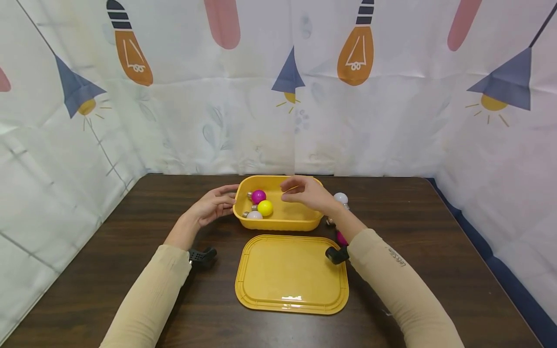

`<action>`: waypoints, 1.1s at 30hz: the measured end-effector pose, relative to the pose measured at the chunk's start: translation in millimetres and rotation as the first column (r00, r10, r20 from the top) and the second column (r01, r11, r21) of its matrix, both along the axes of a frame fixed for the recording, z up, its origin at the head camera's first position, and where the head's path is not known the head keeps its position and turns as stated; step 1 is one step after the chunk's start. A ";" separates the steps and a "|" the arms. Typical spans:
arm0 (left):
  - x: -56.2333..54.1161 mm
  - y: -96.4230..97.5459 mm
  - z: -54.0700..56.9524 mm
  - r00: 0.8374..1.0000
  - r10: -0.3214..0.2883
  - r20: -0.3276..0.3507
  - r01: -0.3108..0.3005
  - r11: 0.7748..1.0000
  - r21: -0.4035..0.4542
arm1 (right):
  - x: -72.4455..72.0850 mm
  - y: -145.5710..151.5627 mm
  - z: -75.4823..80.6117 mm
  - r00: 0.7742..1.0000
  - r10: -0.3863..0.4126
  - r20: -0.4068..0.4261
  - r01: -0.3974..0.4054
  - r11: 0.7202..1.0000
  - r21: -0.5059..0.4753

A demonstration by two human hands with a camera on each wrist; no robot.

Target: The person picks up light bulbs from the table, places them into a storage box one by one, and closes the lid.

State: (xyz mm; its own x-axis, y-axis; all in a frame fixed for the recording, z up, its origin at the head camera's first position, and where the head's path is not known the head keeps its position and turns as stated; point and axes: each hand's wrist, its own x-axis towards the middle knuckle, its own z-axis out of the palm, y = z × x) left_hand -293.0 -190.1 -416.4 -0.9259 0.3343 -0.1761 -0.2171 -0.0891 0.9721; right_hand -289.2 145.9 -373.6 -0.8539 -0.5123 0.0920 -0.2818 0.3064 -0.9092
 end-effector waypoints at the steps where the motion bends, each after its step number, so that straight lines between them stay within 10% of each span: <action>1: -0.2 0.1 -0.2 1.000 0.001 0.002 -0.001 1.000 0.000 | 0.6 1.4 0.7 1.000 -0.001 0.004 0.001 1.000 0.003; 33: -0.4 0.7 -0.1 1.000 -0.013 0.001 0.013 1.000 0.020 | 15.0 46.4 10.8 0.999 -0.034 -0.005 0.034 0.999 0.008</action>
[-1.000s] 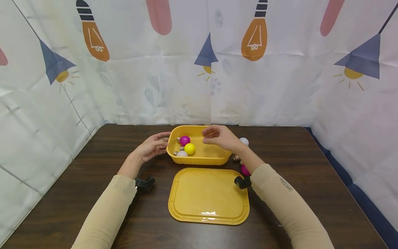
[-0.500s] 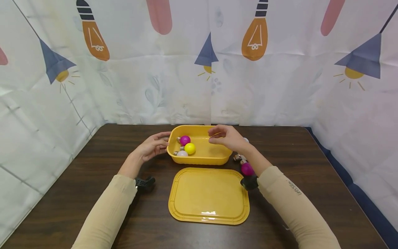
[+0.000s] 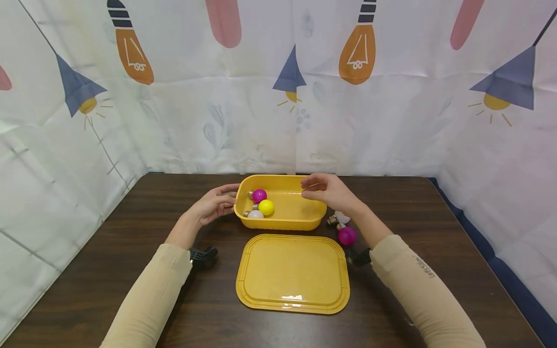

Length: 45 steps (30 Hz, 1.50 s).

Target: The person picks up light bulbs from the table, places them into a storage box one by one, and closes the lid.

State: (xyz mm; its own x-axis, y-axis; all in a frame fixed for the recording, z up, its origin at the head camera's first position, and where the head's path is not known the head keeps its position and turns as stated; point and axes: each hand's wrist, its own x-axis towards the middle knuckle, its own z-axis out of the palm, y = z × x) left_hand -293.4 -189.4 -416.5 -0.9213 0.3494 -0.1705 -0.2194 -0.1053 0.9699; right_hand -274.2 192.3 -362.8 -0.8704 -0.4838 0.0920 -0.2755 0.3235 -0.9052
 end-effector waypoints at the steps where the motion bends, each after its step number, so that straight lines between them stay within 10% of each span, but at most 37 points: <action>1: -0.2 0.0 0.0 1.000 0.001 0.001 -0.001 1.000 0.002 | 0.1 1.6 0.0 1.000 -0.002 -0.002 0.002 1.000 0.000; 45: 0.1 -0.3 -0.3 1.000 0.012 0.010 -0.012 1.000 -0.006 | 9.5 60.7 -4.6 0.992 -0.126 0.022 0.127 0.990 -0.056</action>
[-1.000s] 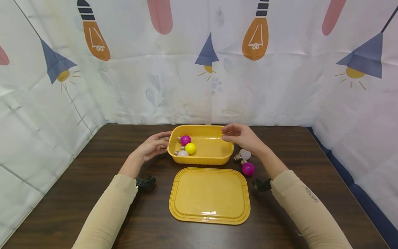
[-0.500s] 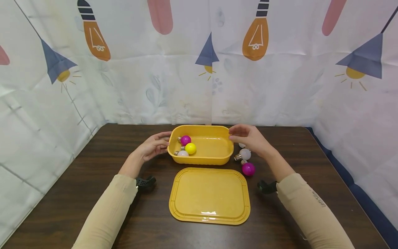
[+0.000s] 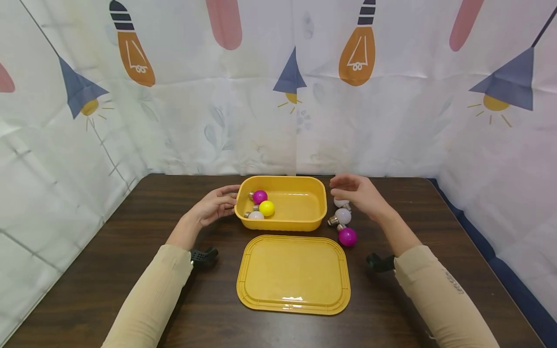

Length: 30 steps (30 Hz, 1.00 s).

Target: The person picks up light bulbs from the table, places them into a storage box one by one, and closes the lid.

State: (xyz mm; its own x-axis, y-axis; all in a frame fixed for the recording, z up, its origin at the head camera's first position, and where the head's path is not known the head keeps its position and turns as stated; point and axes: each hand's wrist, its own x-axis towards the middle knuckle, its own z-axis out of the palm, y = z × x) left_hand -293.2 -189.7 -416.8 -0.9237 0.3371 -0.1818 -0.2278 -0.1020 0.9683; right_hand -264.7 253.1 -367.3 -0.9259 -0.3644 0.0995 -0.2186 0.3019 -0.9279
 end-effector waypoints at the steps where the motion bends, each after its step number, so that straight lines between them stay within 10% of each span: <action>1: 0.0 0.0 -0.3 1.000 0.001 0.000 -0.001 1.000 0.000 | 0.1 1.3 -0.4 1.000 -0.003 -0.001 0.003 1.000 -0.002; 30: 0.1 -0.8 -0.3 1.000 -0.007 -0.010 0.007 1.000 -0.015 | -6.2 30.0 -20.3 0.993 -0.112 0.029 0.113 0.994 -0.014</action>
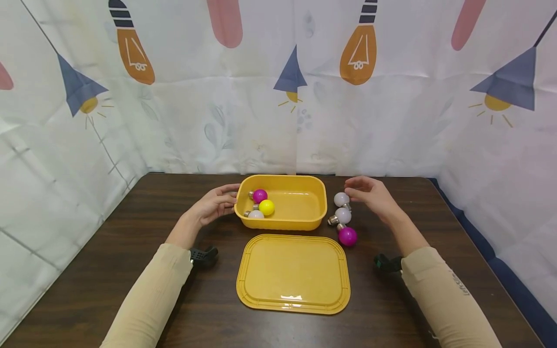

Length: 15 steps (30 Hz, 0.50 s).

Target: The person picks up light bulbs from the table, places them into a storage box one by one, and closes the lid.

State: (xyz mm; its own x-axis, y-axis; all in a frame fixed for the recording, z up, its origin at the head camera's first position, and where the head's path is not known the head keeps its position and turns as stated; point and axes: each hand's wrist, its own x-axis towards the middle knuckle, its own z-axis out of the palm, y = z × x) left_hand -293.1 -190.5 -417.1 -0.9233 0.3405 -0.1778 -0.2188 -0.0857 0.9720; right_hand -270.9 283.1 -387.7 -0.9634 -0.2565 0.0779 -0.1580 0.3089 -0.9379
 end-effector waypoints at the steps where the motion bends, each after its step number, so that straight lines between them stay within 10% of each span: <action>1: 0.0 -0.1 0.1 1.000 0.001 0.000 -0.001 1.000 -0.002 | -0.3 0.6 -0.6 1.000 -0.005 0.001 0.005 1.000 0.003; 15: -0.1 -0.3 0.1 1.000 0.001 0.005 -0.001 1.000 0.003 | -5.5 4.4 -11.1 0.998 -0.049 0.046 0.050 0.999 -0.001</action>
State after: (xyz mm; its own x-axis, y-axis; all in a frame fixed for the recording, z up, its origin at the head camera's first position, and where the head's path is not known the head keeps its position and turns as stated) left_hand -293.2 -190.8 -417.0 -0.9226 0.3404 -0.1817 -0.2238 -0.0883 0.9706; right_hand -276.3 287.5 -398.8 -0.9775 -0.2083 0.0339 -0.0994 0.3129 -0.9446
